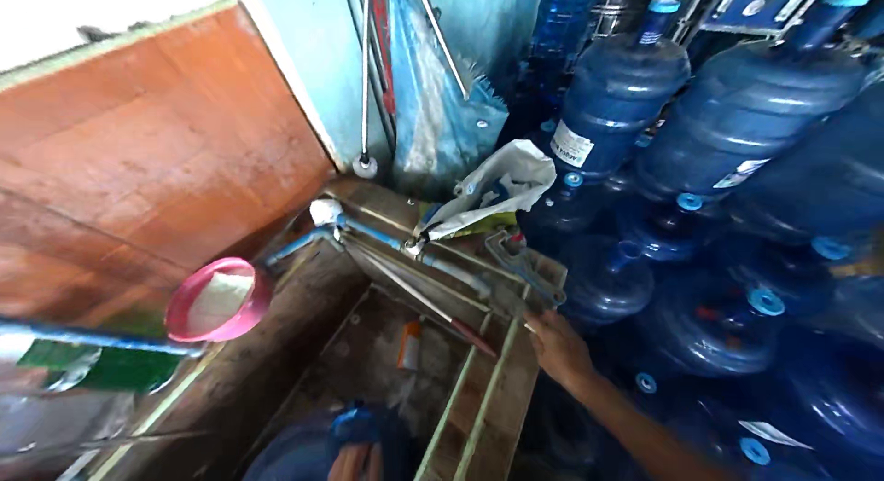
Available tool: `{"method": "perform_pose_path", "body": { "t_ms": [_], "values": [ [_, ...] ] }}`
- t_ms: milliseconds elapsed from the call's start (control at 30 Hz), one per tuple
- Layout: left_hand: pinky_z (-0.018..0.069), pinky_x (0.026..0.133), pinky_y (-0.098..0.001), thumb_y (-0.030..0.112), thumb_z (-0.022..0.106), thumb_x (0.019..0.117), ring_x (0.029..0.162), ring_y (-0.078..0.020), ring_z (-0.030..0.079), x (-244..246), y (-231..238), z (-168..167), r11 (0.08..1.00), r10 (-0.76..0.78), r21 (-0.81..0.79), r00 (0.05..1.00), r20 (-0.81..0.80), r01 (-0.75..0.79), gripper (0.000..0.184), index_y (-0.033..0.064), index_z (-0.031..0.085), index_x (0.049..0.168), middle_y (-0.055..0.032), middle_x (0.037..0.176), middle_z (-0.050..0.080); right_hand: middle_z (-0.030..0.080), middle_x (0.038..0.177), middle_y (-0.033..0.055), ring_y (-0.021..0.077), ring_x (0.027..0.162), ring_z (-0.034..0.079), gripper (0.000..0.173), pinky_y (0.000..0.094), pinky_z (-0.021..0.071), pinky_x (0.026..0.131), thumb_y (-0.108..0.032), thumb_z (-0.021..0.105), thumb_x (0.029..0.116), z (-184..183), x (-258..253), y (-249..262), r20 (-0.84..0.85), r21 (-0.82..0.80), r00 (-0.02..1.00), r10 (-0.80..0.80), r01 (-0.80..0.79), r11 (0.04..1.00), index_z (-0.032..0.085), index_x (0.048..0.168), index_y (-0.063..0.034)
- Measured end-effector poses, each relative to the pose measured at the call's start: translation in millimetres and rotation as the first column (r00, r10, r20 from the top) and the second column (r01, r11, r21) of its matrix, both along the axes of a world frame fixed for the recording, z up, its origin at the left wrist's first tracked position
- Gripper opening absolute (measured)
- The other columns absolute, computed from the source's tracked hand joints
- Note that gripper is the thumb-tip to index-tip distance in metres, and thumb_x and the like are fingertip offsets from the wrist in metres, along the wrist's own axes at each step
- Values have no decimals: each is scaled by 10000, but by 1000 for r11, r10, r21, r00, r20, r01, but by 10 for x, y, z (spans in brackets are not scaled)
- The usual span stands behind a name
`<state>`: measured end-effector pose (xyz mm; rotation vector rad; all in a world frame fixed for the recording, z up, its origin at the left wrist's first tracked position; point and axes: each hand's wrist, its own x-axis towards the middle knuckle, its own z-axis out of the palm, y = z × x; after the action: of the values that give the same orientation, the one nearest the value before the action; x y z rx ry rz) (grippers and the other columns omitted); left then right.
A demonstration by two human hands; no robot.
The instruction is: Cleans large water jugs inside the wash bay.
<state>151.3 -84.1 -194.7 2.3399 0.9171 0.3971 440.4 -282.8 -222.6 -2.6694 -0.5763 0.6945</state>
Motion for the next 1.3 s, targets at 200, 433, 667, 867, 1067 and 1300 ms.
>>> {"method": "perform_pose_path", "body": {
  "t_ms": [200, 433, 667, 867, 1067, 1300],
  "values": [
    [519, 967, -561, 142, 562, 1035, 1110, -409, 665, 2636, 231, 515, 915, -389, 64, 914, -116, 398, 275, -40, 706, 1182, -253, 1195, 676, 518, 1445, 276, 439, 1328, 525, 448, 538, 468, 1082, -103, 585, 1014, 55, 65, -201, -107, 168, 994, 36, -18, 986, 575, 1461, -90],
    [392, 1112, -622, 276, 647, 1003, 1335, -460, 514, 4738, 408, 325, 851, -503, -44, 789, -352, 523, 533, 27, 527, 1459, -289, 1435, 533, 574, 1347, 351, 508, 1251, 575, 395, 599, 481, 1047, -128, 601, 1014, 52, -14, -874, -16, 311, 995, -97, 97, 945, 614, 1362, 59],
    [449, 1088, -565, 298, 628, 1021, 1276, -401, 578, 4332, 248, 168, 819, -574, -155, 795, -196, 553, 475, -4, 587, 1385, -254, 1396, 573, 628, 1239, 351, 505, 1132, 637, 324, 595, 530, 968, -77, 587, 994, -1, -63, -1009, 117, 398, 971, -206, 144, 906, 668, 1256, 96],
    [510, 1038, -447, 153, 582, 1030, 1161, -307, 664, 2392, -74, -14, 800, -424, -343, 868, 256, 492, 299, -59, 689, 1211, -232, 1253, 674, 676, 1031, 318, 398, 898, 693, 270, 480, 590, 816, -47, 561, 980, 112, 10, -281, 304, 554, 946, 114, -273, 787, 685, 1133, 138],
    [552, 941, -417, 168, 558, 1040, 1011, -249, 702, 714, -227, -279, 830, 233, -549, 956, 176, -101, 294, -68, 701, 1141, -204, 1107, 715, 696, 996, 276, 374, 840, 703, 278, 491, 597, 756, -70, 564, 948, -159, -314, 673, 309, 565, 810, 499, -578, 589, 717, 1105, 100],
    [549, 869, -432, 158, 697, 916, 961, -272, 663, -747, -360, -438, 537, 842, -333, 472, 261, -775, 357, -116, 619, 1131, -227, 1029, 673, 676, 1144, 260, 364, 981, 700, 262, 480, 581, 889, -68, 595, 985, -211, -1056, 1577, 94, 463, 591, 801, -739, 490, 714, 1189, 47]
  ]
}}
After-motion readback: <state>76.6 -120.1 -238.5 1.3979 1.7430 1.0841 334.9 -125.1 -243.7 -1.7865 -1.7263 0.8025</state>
